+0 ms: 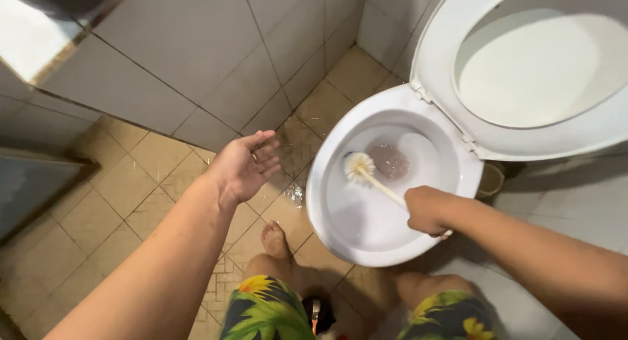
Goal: The person cleans the interior of a toilet bowl by applying a liquid with a brush, scrubbing the bowl with a toilet brush, and rinsing it with water poured from a pitcher.
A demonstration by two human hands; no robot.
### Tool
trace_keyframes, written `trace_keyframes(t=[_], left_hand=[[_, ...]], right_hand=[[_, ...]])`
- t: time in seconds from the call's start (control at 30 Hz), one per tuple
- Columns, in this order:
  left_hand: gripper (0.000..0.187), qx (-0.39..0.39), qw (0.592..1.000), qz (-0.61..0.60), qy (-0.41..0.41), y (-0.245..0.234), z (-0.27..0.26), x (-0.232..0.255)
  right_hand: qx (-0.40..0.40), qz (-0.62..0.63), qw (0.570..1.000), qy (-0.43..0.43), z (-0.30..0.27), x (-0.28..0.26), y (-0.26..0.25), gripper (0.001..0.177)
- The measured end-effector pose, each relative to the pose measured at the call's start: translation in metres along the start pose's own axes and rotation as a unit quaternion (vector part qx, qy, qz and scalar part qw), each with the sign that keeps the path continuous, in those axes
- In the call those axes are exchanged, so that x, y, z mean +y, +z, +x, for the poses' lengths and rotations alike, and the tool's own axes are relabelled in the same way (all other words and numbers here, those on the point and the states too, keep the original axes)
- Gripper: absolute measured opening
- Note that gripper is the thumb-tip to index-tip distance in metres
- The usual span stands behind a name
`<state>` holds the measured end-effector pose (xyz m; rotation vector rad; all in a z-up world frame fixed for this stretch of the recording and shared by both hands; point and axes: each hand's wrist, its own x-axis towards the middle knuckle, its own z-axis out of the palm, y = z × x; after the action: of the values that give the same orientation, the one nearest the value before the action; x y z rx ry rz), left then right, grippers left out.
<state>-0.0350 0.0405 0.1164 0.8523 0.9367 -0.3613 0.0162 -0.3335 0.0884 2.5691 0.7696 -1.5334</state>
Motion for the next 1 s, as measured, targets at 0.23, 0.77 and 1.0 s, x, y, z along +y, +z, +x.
trace_keyframes(t=[0.23, 0.77, 1.0], left_hand=[[0.029, -0.004, 1.0, -0.002, 0.007, 0.004, -0.015, 0.011], [0.037, -0.004, 1.0, 0.007, 0.013, -0.012, -0.024, 0.026], [0.033, -0.013, 1.0, -0.002, 0.014, -0.013, -0.008, 0.015]], right_hand=[[0.05, 0.424, 0.901, 0.076, 0.063, 0.015, 0.009, 0.018], [-0.05, 0.262, 0.956, 0.123, 0.067, 0.008, 0.009, 0.017], [0.029, 0.418, 0.888, 0.189, 0.091, 0.027, -0.001, 0.019]])
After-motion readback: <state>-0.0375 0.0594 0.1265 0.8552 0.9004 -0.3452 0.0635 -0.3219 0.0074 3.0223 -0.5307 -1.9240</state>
